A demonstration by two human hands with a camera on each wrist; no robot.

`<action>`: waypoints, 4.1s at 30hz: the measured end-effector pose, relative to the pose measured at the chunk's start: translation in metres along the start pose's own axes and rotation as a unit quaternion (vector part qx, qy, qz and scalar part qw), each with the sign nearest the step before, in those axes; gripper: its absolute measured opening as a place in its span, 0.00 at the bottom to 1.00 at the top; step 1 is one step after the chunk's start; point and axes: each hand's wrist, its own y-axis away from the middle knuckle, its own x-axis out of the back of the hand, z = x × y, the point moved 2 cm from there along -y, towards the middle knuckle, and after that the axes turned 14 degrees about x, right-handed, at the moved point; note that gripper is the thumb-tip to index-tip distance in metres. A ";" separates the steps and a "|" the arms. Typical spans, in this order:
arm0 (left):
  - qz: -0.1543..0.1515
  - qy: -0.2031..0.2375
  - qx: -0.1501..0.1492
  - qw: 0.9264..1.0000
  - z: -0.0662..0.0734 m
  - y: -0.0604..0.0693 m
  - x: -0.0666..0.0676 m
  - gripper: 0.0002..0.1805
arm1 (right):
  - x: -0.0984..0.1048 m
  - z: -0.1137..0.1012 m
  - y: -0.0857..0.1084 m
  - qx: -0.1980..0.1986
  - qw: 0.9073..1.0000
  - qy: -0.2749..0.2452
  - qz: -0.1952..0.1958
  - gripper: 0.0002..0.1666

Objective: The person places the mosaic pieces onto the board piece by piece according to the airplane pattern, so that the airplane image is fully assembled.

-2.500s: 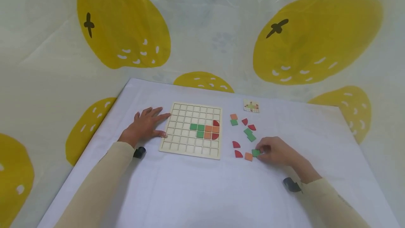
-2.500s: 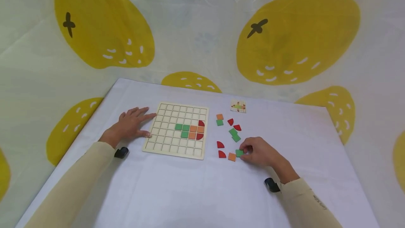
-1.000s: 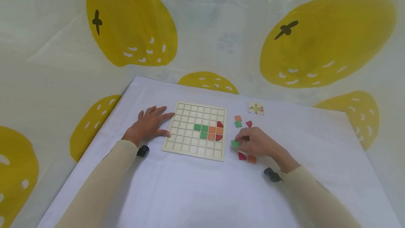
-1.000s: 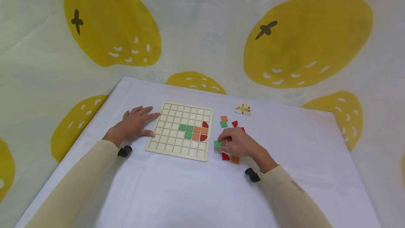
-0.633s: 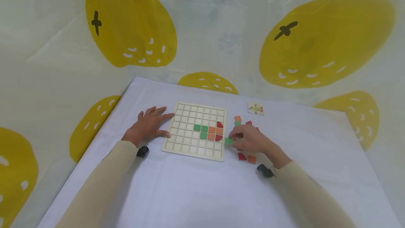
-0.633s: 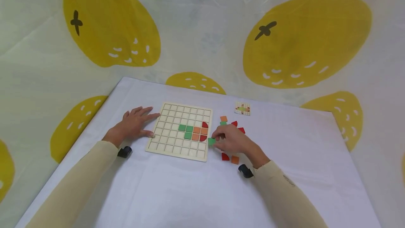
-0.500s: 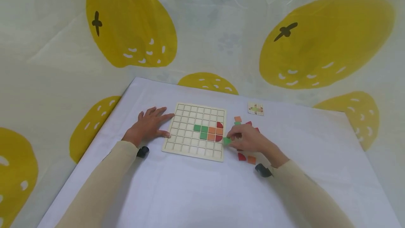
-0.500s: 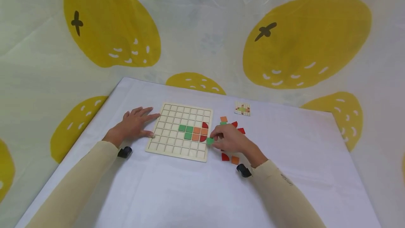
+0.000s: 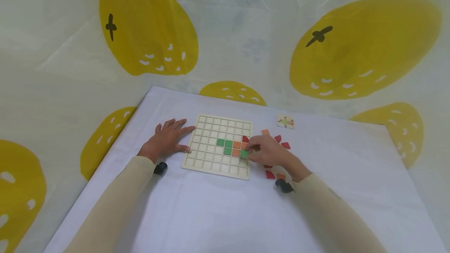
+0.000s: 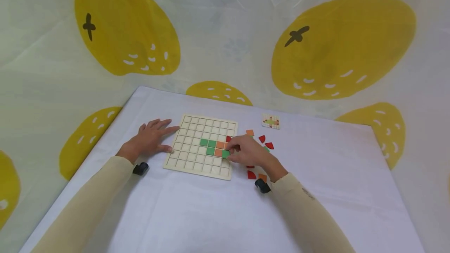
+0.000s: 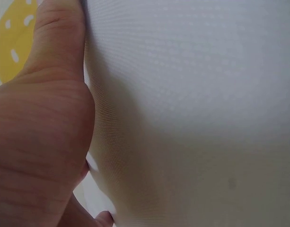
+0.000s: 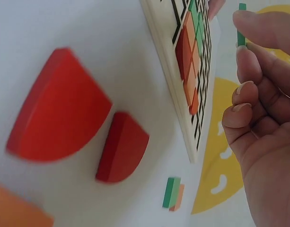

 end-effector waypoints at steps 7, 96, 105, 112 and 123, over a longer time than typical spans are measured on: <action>-0.003 0.001 -0.001 1.000 0.001 -0.001 0.001 0.50 | -0.004 -0.007 -0.012 0.015 1.000 -0.015 0.002 0.11; 0.017 -0.007 0.000 1.000 0.004 0.002 -0.002 0.49 | -0.056 -0.012 -0.107 -0.037 0.999 -0.004 0.038 0.13; 0.011 -0.007 0.003 1.000 0.003 0.001 -0.001 0.50 | -0.050 -0.007 -0.099 -0.033 0.998 -0.020 0.048 0.14; 0.010 -0.009 0.010 1.000 0.002 0.000 -0.001 0.50 | -0.034 0.003 -0.083 -0.023 0.996 -0.043 0.071 0.14; 0.016 -0.011 0.004 1.000 0.005 0.001 0.002 0.49 | -0.002 0.025 -0.034 -0.053 0.994 -0.058 0.077 0.12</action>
